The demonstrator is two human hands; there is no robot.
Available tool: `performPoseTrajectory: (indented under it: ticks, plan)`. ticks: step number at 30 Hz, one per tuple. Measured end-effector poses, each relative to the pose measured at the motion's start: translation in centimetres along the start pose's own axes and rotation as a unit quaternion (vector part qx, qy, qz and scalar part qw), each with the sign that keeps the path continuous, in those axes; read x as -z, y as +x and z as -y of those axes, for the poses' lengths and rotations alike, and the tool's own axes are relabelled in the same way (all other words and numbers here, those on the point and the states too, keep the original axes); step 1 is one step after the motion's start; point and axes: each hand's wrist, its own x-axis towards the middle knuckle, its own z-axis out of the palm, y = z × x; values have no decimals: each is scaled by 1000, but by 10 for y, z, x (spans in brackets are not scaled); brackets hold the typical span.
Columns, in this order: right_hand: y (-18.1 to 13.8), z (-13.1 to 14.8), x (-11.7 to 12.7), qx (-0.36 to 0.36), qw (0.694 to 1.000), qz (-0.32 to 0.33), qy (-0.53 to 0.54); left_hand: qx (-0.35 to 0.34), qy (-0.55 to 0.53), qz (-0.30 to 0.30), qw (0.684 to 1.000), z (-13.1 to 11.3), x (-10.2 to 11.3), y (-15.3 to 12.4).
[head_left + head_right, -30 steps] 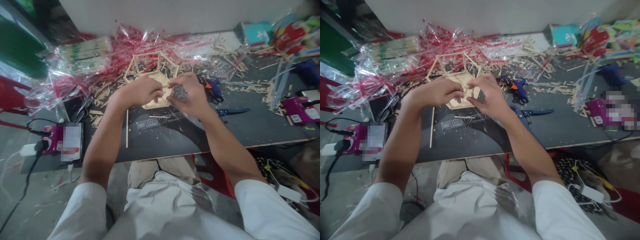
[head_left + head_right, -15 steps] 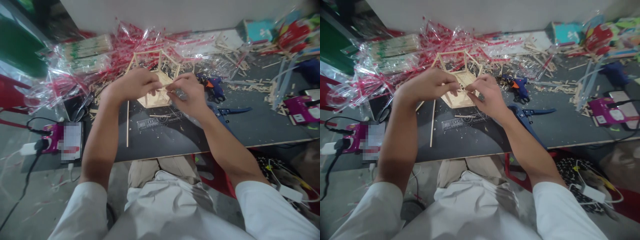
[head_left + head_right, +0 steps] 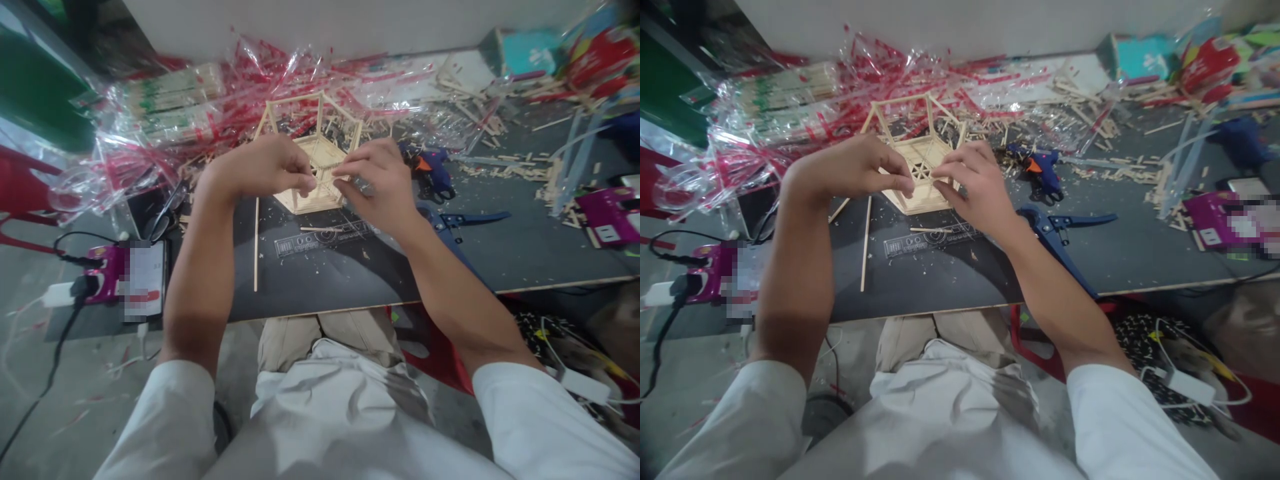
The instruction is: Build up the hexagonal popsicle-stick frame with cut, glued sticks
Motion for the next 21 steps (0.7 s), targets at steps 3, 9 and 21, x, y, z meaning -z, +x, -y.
performPoseTrajectory:
  ticks: [3,9,21]
  plan:
    - [0,-1,-3,0,1000,-4,-3,2,-13,5,1000,1,0,0]
    - [-1,-3,-11,21,999,-30,-8,19,-14,-10,1000,3,0,-1]
    - [-2,-1,-9,18,999,-28,-16,16,10,1,1000,9,-2,0]
